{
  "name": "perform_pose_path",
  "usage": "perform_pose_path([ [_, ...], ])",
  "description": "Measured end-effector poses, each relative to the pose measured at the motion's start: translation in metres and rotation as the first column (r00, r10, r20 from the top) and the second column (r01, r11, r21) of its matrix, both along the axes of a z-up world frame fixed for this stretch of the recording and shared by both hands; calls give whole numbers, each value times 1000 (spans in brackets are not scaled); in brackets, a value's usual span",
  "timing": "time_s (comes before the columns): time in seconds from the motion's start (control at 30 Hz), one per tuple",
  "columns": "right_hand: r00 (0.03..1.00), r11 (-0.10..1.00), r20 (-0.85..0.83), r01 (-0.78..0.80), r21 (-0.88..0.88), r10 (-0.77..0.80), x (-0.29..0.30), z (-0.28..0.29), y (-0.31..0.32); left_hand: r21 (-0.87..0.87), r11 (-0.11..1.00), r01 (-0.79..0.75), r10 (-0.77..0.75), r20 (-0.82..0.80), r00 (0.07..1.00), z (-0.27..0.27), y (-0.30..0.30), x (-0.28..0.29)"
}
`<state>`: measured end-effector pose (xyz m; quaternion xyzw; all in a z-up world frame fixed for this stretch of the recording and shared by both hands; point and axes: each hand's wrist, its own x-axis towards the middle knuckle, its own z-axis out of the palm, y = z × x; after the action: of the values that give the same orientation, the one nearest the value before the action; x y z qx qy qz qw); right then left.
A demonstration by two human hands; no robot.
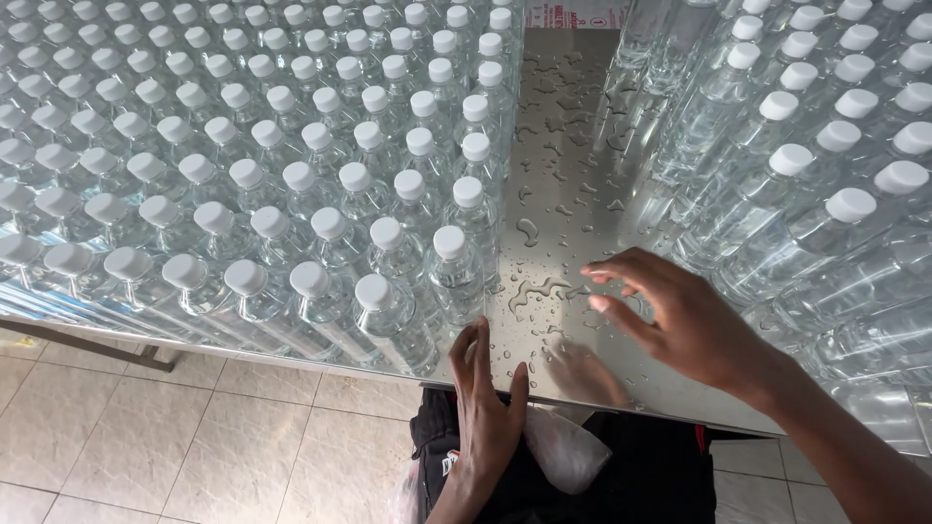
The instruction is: Manually tightening and checking the caps on a large batch of water bottles on a production table.
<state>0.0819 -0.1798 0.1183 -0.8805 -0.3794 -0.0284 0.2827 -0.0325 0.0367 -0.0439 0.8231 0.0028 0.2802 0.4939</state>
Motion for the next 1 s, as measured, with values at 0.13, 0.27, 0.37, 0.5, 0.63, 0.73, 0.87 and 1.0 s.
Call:
perform_pose_path([
  [0.13,998,996,39,43,76,-46,-4,15,9,19,1000,5,-6,71,997,7,-4,0],
  [0.27,933,969,305,-228,98,189,4,24,55,44,999,25,-30,127,991,17,-9,-5],
  [0.37,872,942,411,-325,79,266,13,34,101,35,998,47,-52,145,988,20,-13,-12],
  [0.5,802,945,527,-328,-6,282,36,29,152,-2,999,50,-49,152,987,23,-11,-21],
  [0.63,768,944,571,-328,-36,289,38,28,175,-13,1000,24,-22,115,993,15,-4,-27],
  [0.73,730,942,635,-335,13,251,36,27,177,-29,999,34,-31,95,995,13,-1,-26],
  [0.87,791,936,573,-333,109,215,36,31,176,-59,996,62,-55,101,993,12,0,-23],
  [1.0,812,943,535,-323,82,232,41,27,172,-69,993,93,-86,95,992,17,-1,-23],
])
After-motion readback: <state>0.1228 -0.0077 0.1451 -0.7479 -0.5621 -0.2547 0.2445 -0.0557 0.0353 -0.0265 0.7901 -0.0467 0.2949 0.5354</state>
